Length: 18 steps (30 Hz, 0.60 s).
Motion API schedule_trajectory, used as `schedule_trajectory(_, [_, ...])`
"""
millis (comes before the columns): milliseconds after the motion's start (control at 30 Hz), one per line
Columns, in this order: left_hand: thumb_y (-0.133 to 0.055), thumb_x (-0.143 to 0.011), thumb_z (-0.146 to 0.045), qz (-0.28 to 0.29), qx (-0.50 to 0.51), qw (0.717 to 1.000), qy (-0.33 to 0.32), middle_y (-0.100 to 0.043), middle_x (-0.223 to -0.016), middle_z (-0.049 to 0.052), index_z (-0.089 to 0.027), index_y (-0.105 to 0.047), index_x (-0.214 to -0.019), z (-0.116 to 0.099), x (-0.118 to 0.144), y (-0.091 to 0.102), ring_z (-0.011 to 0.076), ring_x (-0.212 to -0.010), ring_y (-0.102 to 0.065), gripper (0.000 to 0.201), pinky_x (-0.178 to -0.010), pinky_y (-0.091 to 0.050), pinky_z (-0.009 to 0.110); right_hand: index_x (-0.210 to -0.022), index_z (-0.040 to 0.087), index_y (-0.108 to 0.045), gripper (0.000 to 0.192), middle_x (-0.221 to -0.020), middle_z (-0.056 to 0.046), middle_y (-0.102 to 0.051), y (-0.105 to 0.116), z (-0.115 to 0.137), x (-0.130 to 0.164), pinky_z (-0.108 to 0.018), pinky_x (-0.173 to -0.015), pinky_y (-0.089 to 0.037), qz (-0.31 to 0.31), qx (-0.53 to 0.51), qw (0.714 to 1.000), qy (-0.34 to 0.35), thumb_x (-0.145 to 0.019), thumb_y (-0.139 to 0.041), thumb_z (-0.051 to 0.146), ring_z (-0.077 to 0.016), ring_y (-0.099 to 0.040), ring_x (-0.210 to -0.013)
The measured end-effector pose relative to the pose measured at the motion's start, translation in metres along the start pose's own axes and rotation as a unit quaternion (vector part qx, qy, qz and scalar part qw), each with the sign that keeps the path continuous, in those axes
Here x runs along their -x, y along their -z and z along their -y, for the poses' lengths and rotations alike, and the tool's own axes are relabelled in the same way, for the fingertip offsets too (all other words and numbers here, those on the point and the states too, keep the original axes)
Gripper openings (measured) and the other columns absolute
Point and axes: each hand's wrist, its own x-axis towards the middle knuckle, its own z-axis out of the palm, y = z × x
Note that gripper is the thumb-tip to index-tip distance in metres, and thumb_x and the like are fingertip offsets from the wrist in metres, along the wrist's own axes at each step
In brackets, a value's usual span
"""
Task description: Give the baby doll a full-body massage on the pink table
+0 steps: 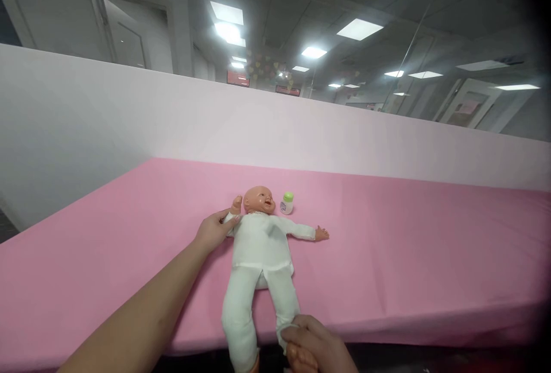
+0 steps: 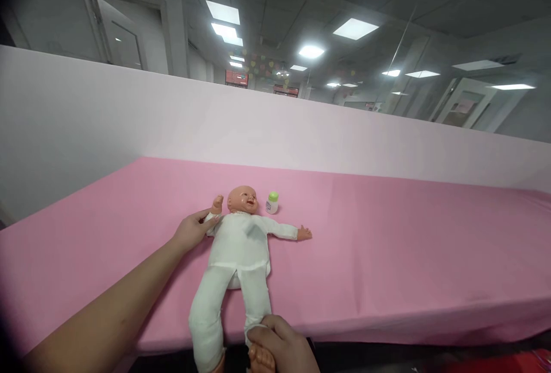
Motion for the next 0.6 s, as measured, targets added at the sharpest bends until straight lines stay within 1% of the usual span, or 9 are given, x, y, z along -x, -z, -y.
schedule_trajectory(67, [-0.067, -0.076, -0.063, 0.001, 0.004, 1.000, 0.000, -0.072, -0.076, 0.002, -0.021, -0.078, -0.098, 0.001, 0.000, -0.001, 0.0239, -0.075, -0.066, 0.048, -0.066, -0.050, 0.031, -0.102, 0.034, -0.075, 0.034, -0.091, 0.001, -0.070, 0.004, 0.005, -0.008, -0.019, -0.066, -0.057, 0.020, 0.007, 1.000, -0.007, -0.069, -0.076, 0.025, -0.0155, -0.071, -0.070])
schedule_trajectory(167, [-0.066, -0.078, -0.063, 0.009, 0.017, 1.000, 0.006, -0.072, -0.079, 0.003, -0.021, -0.075, -0.098, 0.007, -0.002, -0.002, 0.0240, -0.078, -0.066, 0.047, -0.068, -0.051, 0.031, -0.097, 0.032, -0.074, 0.032, -0.089, 0.001, -0.067, 0.003, 0.006, -0.013, -0.020, -0.066, -0.055, 0.042, 0.018, 0.999, -0.027, -0.067, -0.074, 0.022, -0.0152, -0.069, -0.070])
schedule_trajectory(233, [-0.066, -0.080, -0.062, -0.006, 0.068, 0.997, 0.023, -0.073, -0.085, 0.004, -0.020, -0.072, -0.101, 0.013, -0.005, -0.003, 0.0241, -0.082, -0.068, 0.047, -0.070, -0.053, 0.032, -0.097, 0.032, -0.074, 0.032, -0.090, 0.001, -0.066, -0.001, 0.003, -0.013, -0.021, -0.067, -0.055, 0.042, 0.012, 0.998, -0.034, -0.067, -0.072, 0.022, -0.0151, -0.068, -0.070])
schedule_trajectory(267, [-0.067, -0.081, -0.059, -0.023, 0.120, 0.991, 0.046, -0.073, -0.089, 0.005, -0.020, -0.070, -0.103, 0.016, -0.008, -0.004, 0.0242, -0.084, -0.068, 0.045, -0.072, -0.054, 0.033, -0.097, 0.032, -0.074, 0.032, -0.090, 0.001, -0.066, -0.003, 0.001, -0.012, -0.021, -0.068, -0.055, 0.037, 0.004, 0.999, -0.034, -0.067, -0.072, 0.023, -0.0150, -0.067, -0.070])
schedule_trajectory(300, [-0.067, -0.082, -0.056, -0.045, 0.182, 0.979, 0.077, -0.073, -0.093, 0.007, -0.020, -0.067, -0.105, 0.019, -0.011, -0.004, 0.0242, -0.086, -0.069, 0.043, -0.073, -0.056, 0.033, -0.098, 0.032, -0.074, 0.033, -0.090, 0.001, -0.066, -0.006, -0.002, -0.010, -0.021, -0.068, -0.054, 0.032, -0.005, 0.999, -0.033, -0.067, -0.071, 0.023, -0.0149, -0.067, -0.071])
schedule_trajectory(367, [-0.065, -0.086, -0.047, -0.084, 0.291, 0.943, 0.138, -0.072, -0.102, 0.010, -0.020, -0.062, -0.109, 0.024, -0.015, -0.004, 0.0243, -0.090, -0.071, 0.035, -0.076, -0.058, 0.035, -0.100, 0.031, -0.074, 0.034, -0.091, 0.000, -0.065, -0.010, -0.006, -0.007, -0.021, -0.069, -0.054, 0.024, -0.021, 0.999, -0.033, -0.067, -0.070, 0.023, -0.0150, -0.068, -0.072])
schedule_trajectory(433, [-0.059, -0.090, -0.037, -0.110, 0.351, 0.912, 0.183, -0.071, -0.107, 0.012, -0.020, -0.058, -0.109, 0.026, -0.019, -0.003, 0.0243, -0.094, -0.072, 0.025, -0.078, -0.060, 0.037, -0.102, 0.031, -0.073, 0.035, -0.093, 0.000, -0.066, -0.013, -0.009, -0.004, -0.020, -0.071, -0.055, 0.013, -0.035, 0.999, -0.034, -0.068, -0.071, 0.024, -0.0153, -0.068, -0.074])
schedule_trajectory(500, [-0.055, -0.091, -0.027, -0.129, 0.392, 0.887, 0.206, -0.070, -0.109, 0.012, -0.021, -0.056, -0.106, 0.026, -0.020, -0.002, 0.0240, -0.097, -0.072, 0.016, -0.081, -0.061, 0.038, -0.103, 0.030, -0.072, 0.036, -0.094, -0.001, -0.067, -0.016, -0.009, -0.002, -0.020, -0.073, -0.056, -0.002, -0.042, 0.999, -0.030, -0.068, -0.071, 0.024, -0.0157, -0.069, -0.076])
schedule_trajectory(600, [-0.054, -0.089, -0.018, -0.142, 0.477, 0.838, 0.223, -0.069, -0.105, 0.010, -0.022, -0.056, -0.102, 0.023, -0.020, -0.001, 0.0234, -0.096, -0.072, 0.014, -0.083, -0.062, 0.039, -0.103, 0.028, -0.072, 0.035, -0.097, -0.002, -0.069, -0.020, -0.008, 0.001, -0.019, -0.075, -0.058, -0.033, -0.044, 0.998, -0.014, -0.069, -0.070, 0.022, -0.0166, -0.071, -0.078])
